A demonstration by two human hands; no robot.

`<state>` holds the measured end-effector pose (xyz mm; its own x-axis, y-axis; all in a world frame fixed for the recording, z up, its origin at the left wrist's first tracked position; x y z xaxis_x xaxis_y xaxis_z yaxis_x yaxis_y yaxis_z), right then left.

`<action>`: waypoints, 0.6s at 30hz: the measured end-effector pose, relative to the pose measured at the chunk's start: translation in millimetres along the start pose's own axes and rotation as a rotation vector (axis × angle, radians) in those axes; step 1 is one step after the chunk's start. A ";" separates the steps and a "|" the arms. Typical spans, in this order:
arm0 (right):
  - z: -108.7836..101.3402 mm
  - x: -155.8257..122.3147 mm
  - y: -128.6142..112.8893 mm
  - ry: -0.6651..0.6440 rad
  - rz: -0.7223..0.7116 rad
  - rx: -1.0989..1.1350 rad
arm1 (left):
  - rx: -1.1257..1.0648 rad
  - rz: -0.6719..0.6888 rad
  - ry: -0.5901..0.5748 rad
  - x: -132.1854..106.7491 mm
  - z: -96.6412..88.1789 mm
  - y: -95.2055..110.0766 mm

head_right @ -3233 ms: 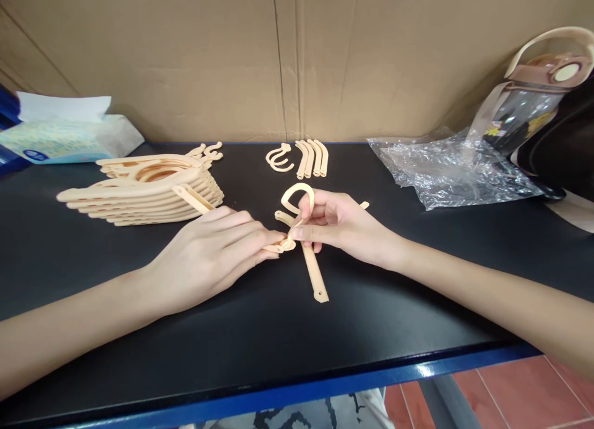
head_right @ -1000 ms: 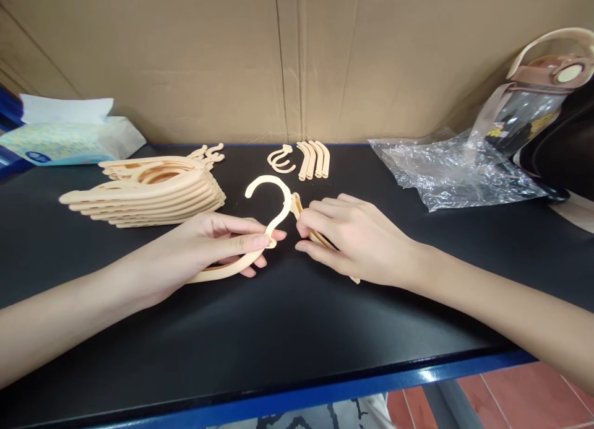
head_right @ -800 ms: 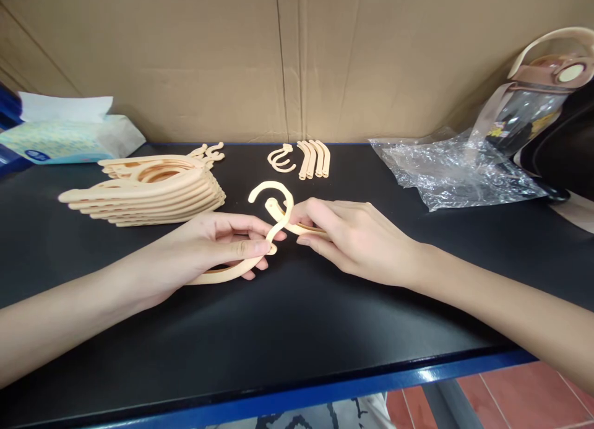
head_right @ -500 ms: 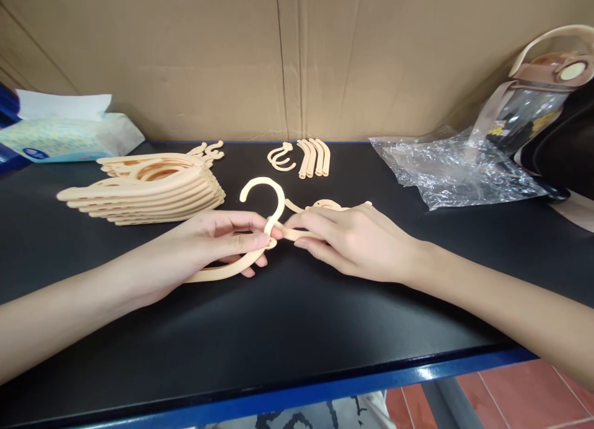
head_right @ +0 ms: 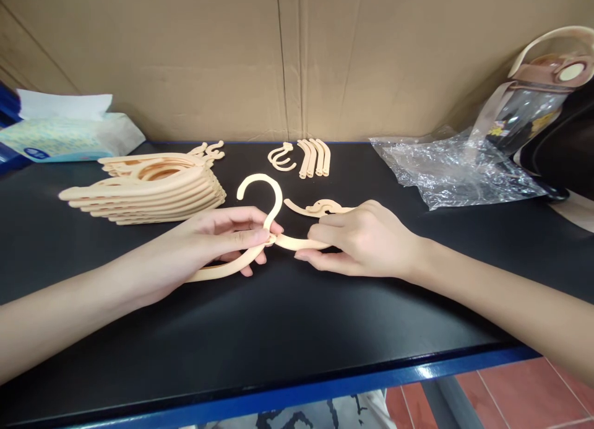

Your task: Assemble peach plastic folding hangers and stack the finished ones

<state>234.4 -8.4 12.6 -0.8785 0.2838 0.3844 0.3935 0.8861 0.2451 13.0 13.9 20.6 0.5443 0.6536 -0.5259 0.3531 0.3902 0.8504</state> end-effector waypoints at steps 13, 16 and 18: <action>-0.6 1.9 0.2 0.029 -0.051 -0.049 | 0.000 -0.039 -0.004 0.1 -1.3 0.7; -0.7 2.8 -0.3 0.040 -0.061 -0.069 | 0.014 -0.041 -0.004 -0.4 -1.8 0.6; -0.4 3.0 -0.4 0.043 -0.058 -0.089 | 0.022 -0.041 -0.005 -0.5 -2.1 0.3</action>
Point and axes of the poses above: each hand's wrist, its own x-axis towards the middle knuckle, its own z-axis out of the palm, y = z × x, the point moved 2 cm from there along x, towards the middle knuckle, and after that the axes turned 14 degrees about -z, right-handed, at the moved point
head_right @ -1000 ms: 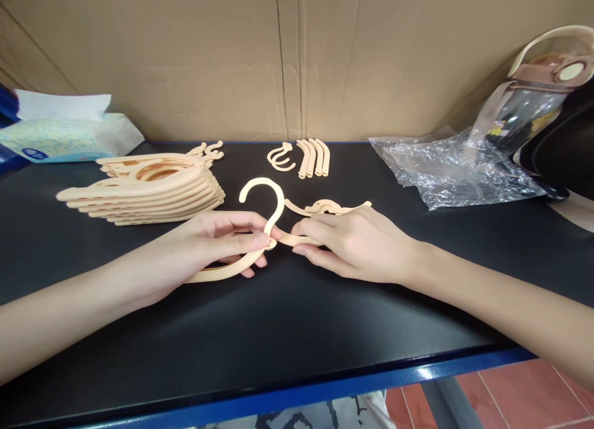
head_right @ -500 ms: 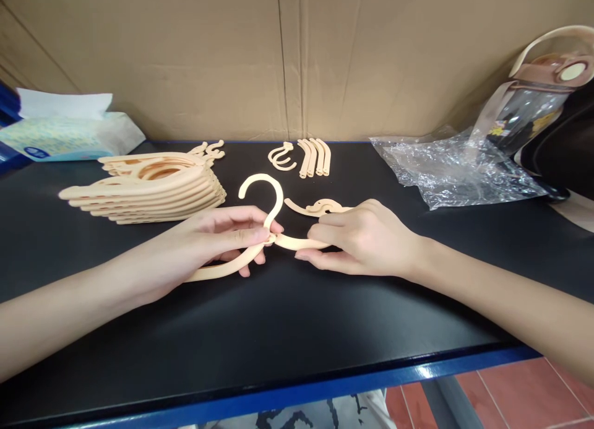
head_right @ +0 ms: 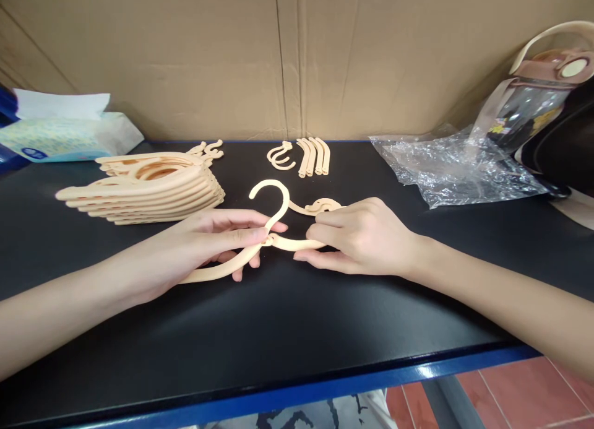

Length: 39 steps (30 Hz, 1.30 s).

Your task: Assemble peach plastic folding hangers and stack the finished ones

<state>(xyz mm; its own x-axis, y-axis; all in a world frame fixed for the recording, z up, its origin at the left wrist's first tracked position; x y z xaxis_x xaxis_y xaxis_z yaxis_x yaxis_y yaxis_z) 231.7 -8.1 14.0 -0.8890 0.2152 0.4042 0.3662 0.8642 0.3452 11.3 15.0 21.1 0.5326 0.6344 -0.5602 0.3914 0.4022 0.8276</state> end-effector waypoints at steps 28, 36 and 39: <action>4.6 -0.4 1.6 -0.075 0.069 0.096 | 0.136 0.056 0.016 2.3 5.5 1.9; 6.2 -0.8 3.4 -0.119 0.105 0.176 | 0.188 0.082 0.049 2.2 6.5 -2.8; 5.6 -1.2 3.6 -0.131 0.113 0.186 | 0.210 0.114 0.053 2.3 7.4 -4.1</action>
Point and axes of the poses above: each hand's wrist, its own x-axis towards the middle knuckle, its own z-axis out of the palm, y = z × x, the point moved 2 cm from there along x, towards the middle knuckle, and after that the axes turned 14 degrees about -z, right-handed, at the moved point
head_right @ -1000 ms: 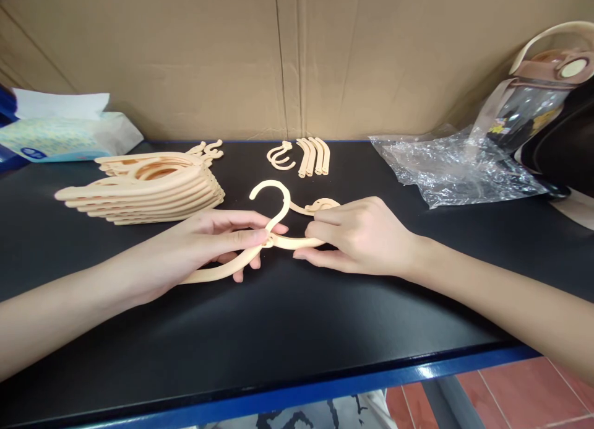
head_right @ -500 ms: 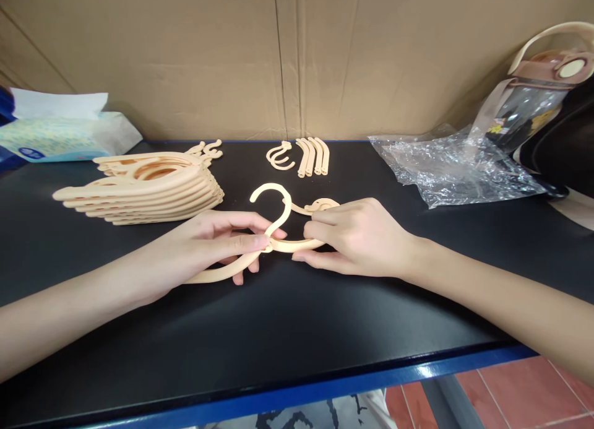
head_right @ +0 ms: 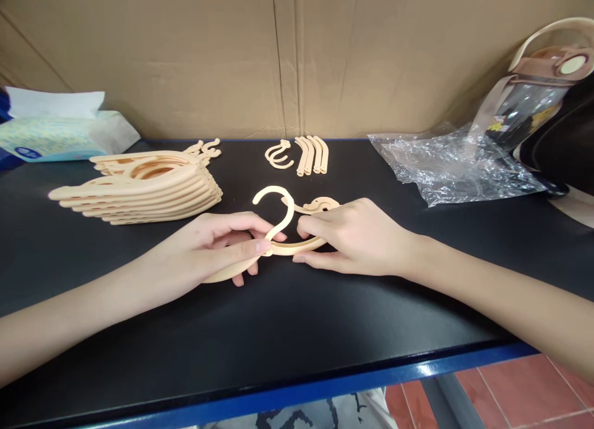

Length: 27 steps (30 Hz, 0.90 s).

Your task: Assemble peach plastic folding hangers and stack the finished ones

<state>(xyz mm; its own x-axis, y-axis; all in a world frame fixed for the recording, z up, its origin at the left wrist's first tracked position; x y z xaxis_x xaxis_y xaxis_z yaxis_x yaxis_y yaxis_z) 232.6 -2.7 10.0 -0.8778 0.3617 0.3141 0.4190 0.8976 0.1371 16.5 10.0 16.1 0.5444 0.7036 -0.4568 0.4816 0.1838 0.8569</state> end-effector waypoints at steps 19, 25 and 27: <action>0.9 -1.4 1.5 -0.073 0.037 0.070 | 0.089 0.086 0.040 -1.4 1.8 1.1; 0.2 -0.7 1.7 -0.083 0.043 0.101 | 0.145 0.142 0.078 -2.6 3.1 -0.3; 0.1 -0.5 1.7 -0.088 0.048 0.105 | 0.158 0.160 0.084 -3.2 3.8 -0.5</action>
Point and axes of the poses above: each hand's wrist, its own x-axis towards the middle knuckle, its own z-axis out of the palm, y = z × x, the point moved 2 cm from there along x, towards the middle knuckle, and after that the axes turned 14 degrees about -z, right-handed, at the moved point
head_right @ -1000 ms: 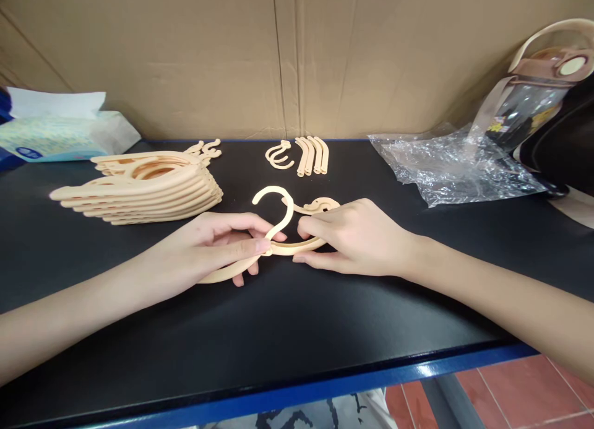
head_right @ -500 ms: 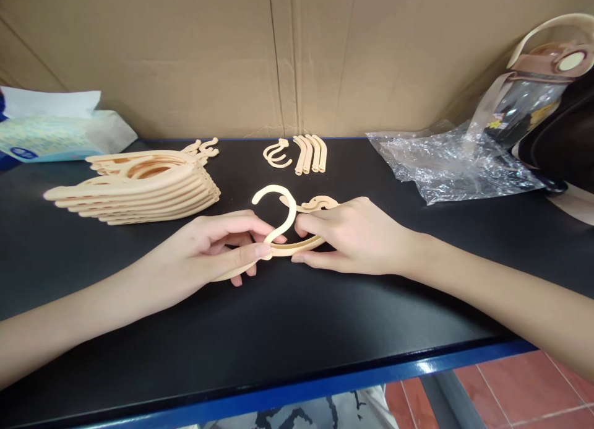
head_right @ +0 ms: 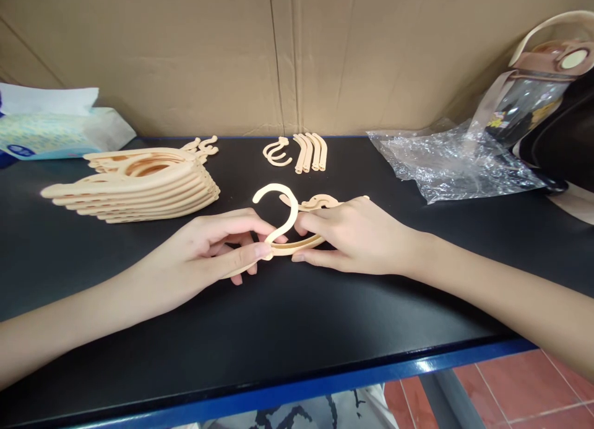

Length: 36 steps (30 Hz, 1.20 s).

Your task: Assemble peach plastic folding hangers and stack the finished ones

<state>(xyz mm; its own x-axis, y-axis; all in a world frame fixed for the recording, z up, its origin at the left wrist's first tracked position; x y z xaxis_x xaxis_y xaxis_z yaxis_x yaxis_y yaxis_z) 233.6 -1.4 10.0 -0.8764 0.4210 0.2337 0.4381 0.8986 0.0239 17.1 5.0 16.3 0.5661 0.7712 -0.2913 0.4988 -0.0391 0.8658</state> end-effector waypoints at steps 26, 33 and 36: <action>-0.9 -1.1 -1.1 -0.006 -0.014 -0.036 | 0.103 0.181 0.107 2.4 3.3 -1.6; -0.8 0.5 -1.6 -0.011 -0.020 -0.039 | 0.054 0.160 0.068 2.3 2.1 -0.7; -1.3 0.6 -1.9 -0.007 -0.022 -0.040 | 0.114 0.171 0.088 2.3 2.1 -0.5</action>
<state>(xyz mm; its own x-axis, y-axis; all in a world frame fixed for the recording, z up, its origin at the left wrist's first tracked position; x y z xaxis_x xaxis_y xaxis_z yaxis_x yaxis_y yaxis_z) 232.5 -2.9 11.3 -0.8870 0.4026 0.2259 0.4266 0.9019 0.0674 19.5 5.5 14.3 0.5915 0.7997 -0.1032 0.4745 -0.2417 0.8465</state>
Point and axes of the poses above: each hand's wrist, its own x-axis towards the middle knuckle, its own z-axis out of the palm, y = z × x, the point moved 2 cm from there along x, towards the middle knuckle, and after that the axes turned 14 degrees about -z, right-handed, at the moved point
